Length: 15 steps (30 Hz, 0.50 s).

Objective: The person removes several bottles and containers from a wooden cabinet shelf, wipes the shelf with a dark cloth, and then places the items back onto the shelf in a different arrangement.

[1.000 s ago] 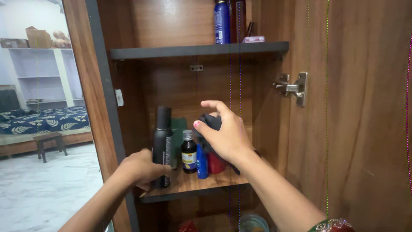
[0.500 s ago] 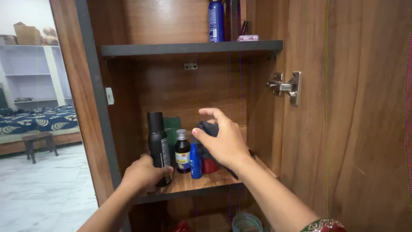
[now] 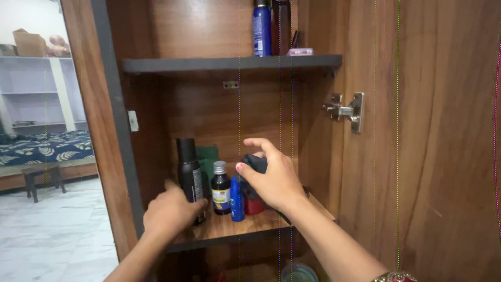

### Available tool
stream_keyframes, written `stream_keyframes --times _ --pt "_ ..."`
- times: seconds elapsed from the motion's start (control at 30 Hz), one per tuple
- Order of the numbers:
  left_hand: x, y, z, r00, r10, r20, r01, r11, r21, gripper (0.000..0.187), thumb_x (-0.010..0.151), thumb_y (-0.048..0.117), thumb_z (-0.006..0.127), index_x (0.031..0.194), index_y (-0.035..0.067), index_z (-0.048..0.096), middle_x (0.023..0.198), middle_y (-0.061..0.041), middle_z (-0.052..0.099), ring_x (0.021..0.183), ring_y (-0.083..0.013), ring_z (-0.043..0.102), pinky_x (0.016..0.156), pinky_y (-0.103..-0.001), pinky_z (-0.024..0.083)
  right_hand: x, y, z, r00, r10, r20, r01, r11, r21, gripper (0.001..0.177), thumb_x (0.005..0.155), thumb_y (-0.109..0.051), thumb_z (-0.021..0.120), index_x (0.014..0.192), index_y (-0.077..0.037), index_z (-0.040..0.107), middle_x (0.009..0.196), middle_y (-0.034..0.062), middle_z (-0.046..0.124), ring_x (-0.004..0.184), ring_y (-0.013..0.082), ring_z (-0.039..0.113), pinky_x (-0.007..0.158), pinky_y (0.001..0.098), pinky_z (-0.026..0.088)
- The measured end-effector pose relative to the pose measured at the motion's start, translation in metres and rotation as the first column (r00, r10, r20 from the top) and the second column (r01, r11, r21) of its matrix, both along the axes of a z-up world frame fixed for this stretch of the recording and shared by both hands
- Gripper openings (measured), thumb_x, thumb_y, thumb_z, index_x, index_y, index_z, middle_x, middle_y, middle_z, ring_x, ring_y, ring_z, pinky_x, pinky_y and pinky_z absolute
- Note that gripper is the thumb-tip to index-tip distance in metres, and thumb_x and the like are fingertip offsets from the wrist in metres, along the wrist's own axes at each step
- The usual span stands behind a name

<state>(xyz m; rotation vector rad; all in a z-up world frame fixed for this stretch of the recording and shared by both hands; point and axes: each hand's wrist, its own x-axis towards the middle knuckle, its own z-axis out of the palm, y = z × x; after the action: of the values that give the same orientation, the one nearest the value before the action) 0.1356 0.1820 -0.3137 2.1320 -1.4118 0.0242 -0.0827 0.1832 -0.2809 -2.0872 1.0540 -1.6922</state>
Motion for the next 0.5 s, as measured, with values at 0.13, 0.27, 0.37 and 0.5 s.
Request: stream_keyframes --times 0.13,0.27,0.37,0.5 --pt "-0.009 0.027 0.033 0.991 -0.005 0.134 0.028 0.985 -0.17 0.098 0.074 0.056 0.082 0.145 0.003 0.039 0.126 -0.023 0.065 0.113 -0.0415 0.068 0.093 -0.051 0.056 -0.003 0.003 0.004 1.0 -0.012 0.014 0.012 1.0 0.022 0.053 0.08 -0.026 0.077 0.13 -0.017 0.063 0.091 0.0068 0.077 0.088 0.0182 0.075 0.083 0.0347 0.057" --pt "-0.03 0.062 0.075 0.971 0.009 0.24 0.073 0.94 -0.332 0.078 0.076 0.055 0.078 0.137 0.015 0.052 0.128 -0.015 0.064 0.111 -0.0389 0.066 0.087 -0.051 0.055 -0.006 0.009 0.012 0.998 -0.038 0.045 0.039 0.999 -0.013 0.053 0.079 -0.025 0.077 0.13 -0.018 0.064 0.089 0.0052 0.077 0.086 0.0168 0.075 0.081 0.0338 0.057" --pt "-0.051 0.092 0.106 0.982 -0.004 0.187 0.089 0.889 -0.449 0.045 0.084 0.049 0.071 0.124 0.027 0.068 0.12 -0.007 0.071 0.108 -0.0348 0.068 0.088 -0.048 0.054 -0.013 0.014 0.019 0.994 -0.017 0.111 0.019 1.0 -0.019 0.052 0.08 -0.025 0.076 0.13 -0.019 0.063 0.088 0.0038 0.078 0.085 0.0166 0.075 0.081 0.0338 0.057" --pt "-0.081 0.113 0.139 0.989 -0.123 0.082 0.147 0.756 -0.638 0.025 0.089 0.043 0.064 0.109 0.034 0.078 0.107 -0.002 0.078 0.101 -0.028 0.073 0.088 -0.044 0.055 -0.026 0.017 0.034 0.966 -0.068 0.251 0.085 0.995 -0.057 0.054 0.08 -0.026 0.078 0.131 -0.018 0.064 0.092 0.0045 0.077 0.087 0.0157 0.074 0.081 0.0333 0.058"
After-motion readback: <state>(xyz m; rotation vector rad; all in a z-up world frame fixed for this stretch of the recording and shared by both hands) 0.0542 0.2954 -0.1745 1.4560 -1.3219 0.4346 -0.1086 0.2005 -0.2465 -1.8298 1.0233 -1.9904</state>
